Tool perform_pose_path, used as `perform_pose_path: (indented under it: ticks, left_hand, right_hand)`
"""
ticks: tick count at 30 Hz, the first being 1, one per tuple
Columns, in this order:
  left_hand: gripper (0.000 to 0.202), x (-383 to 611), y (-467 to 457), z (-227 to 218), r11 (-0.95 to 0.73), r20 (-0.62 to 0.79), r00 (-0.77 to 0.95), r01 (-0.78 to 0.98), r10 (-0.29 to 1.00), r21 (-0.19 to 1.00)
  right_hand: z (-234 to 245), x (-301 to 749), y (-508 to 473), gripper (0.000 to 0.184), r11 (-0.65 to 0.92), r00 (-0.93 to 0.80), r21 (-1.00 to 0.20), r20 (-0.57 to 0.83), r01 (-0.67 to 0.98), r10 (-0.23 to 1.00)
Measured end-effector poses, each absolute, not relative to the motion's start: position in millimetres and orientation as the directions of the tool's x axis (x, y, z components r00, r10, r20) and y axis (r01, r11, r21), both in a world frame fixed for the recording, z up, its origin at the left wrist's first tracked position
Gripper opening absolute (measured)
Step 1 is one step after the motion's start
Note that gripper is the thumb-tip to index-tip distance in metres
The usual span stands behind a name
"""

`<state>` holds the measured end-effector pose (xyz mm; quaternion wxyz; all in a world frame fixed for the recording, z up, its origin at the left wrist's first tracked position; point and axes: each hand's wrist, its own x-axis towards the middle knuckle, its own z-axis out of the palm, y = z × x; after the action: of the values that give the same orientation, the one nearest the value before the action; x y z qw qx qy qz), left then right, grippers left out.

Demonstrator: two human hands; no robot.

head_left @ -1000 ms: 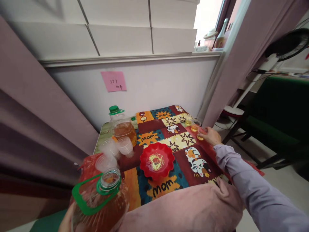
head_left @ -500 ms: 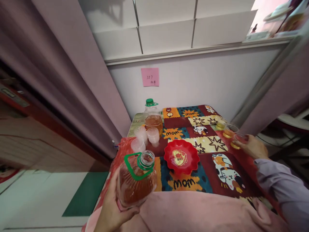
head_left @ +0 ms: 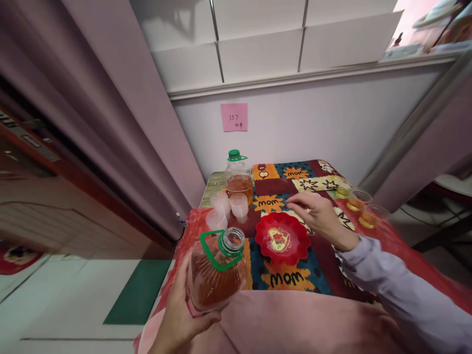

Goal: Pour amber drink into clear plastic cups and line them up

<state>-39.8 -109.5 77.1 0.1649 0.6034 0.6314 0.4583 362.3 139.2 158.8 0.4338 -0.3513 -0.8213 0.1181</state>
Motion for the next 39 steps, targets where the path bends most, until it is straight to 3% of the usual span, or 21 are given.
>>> perform_pose_path:
  ticks: [3,6,9,15,28,32,39]
  left_hand:
    - [0.154,-36,-110,80,-0.162,0.343,-0.208,0.592,0.916,0.79]
    - [0.15,-33,-109,81,-0.182,0.356,-0.2,0.58,0.913,0.794]
    - [0.147,-32,-109,82,-0.214,0.392,-0.184,0.598,0.901,0.772]
    - [0.149,-31,-111,79,-0.247,0.42,-0.161,0.606,0.893,0.756]
    - [0.154,-42,-115,70,-0.158,0.313,-0.256,0.487,0.914,0.859]
    - [0.159,-41,-115,80,-0.145,0.297,-0.223,0.519,0.929,0.842]
    - [0.155,-32,-113,87,-0.197,0.379,-0.213,0.578,0.9,0.792]
  right_hand:
    - [168,292,148,0.013,0.773,-0.571,-0.455,0.522,0.441,0.633]
    - [172,238,161,0.028,0.75,-0.701,-0.317,0.274,0.58,0.658]
    - [174,205,170,0.036,0.726,-0.719,-0.24,0.134,0.644,0.682]
    - [170,189,177,0.032,0.7,-0.713,-0.198,0.01,0.686,0.702]
    - [166,194,163,0.021,0.686,-0.702,-0.261,0.039,0.679,0.711]
    - [163,196,166,0.011,0.673,-0.684,-0.315,0.092,0.67,0.724]
    - [170,196,164,0.011,0.704,-0.664,-0.407,0.263,0.581,0.7]
